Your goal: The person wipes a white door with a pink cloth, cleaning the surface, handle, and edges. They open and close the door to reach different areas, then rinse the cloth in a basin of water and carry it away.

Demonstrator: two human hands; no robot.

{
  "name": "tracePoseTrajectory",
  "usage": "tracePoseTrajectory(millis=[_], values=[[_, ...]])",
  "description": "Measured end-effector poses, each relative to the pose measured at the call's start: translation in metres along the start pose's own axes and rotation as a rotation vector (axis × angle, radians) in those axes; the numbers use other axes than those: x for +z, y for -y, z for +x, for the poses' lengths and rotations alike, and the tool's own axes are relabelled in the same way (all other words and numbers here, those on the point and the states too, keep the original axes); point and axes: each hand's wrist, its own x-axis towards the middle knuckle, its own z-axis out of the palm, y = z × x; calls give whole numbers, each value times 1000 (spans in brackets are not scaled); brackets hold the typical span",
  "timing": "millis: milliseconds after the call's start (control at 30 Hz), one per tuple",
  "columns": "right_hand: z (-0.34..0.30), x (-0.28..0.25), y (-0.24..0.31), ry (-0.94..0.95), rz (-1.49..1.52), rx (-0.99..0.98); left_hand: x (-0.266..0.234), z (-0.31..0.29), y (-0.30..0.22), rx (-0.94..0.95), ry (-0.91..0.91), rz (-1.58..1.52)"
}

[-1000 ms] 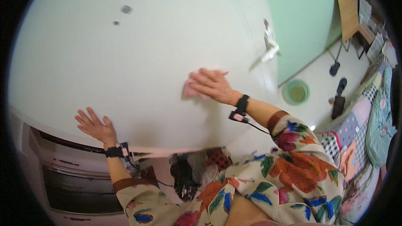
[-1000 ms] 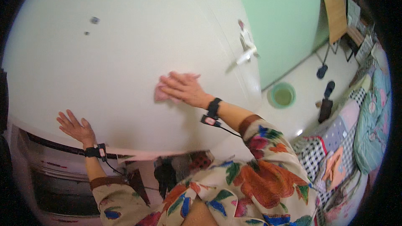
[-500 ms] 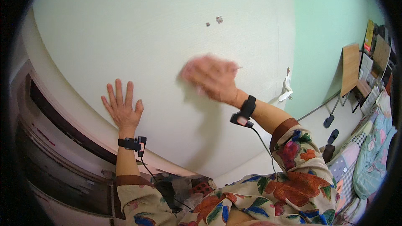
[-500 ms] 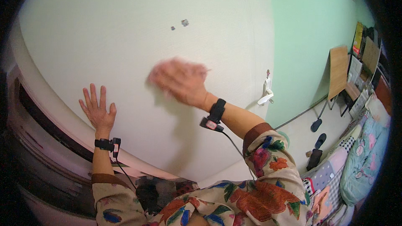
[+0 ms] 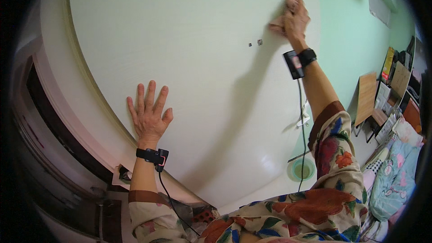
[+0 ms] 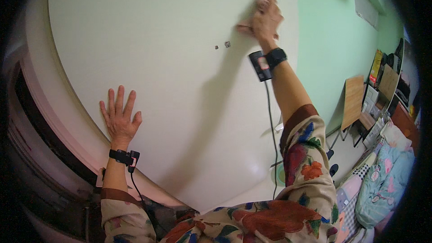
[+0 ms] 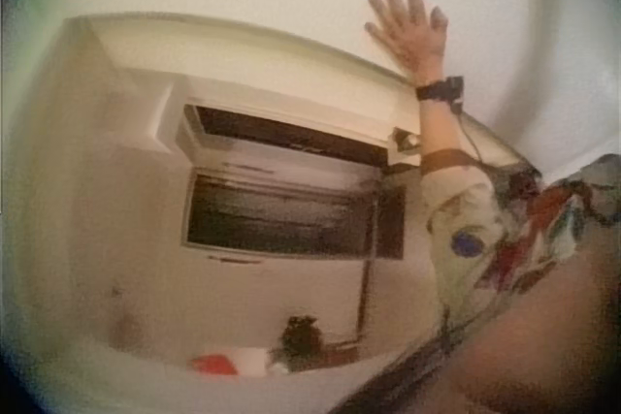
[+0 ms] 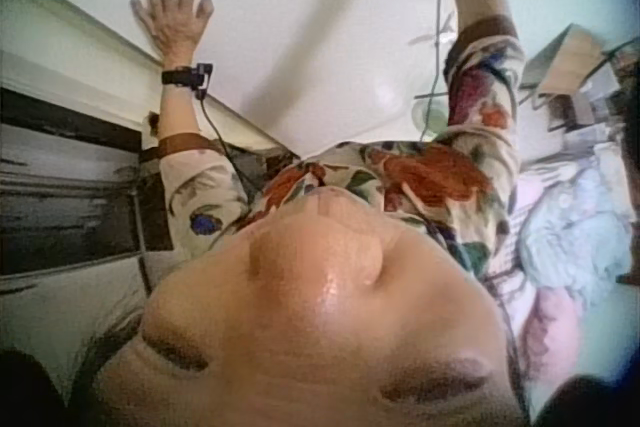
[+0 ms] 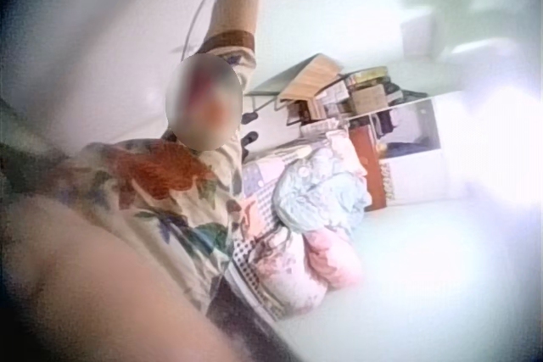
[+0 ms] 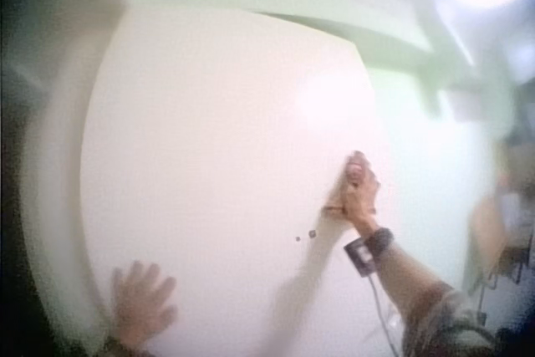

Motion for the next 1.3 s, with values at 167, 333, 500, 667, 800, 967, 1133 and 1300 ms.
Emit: tracePoseTrajectory(millis=[167,333,500,667,800,967,1133,1300], values=[[-74,16,132,251,-54,-779,4,-1,5,10,-66,-50],[-128,-2,148,724,238,-1338,8,-6,9,4,-131,-107],[-9,36,62,251,52,-991,6,-10,11,-16,-83,-90],[66,71,76,38,442,-308,4,-13,13,-34,-93,-121],[-40,71,188,110,91,-881,8,-16,18,-36,-173,-174],[-147,31,220,534,179,-1497,11,-19,22,-60,-341,-260],[-31,49,179,458,29,-1301,7,-20,23,-18,-338,-281],[44,94,233,-82,332,-777,5,-19,24,-38,-337,-338]])
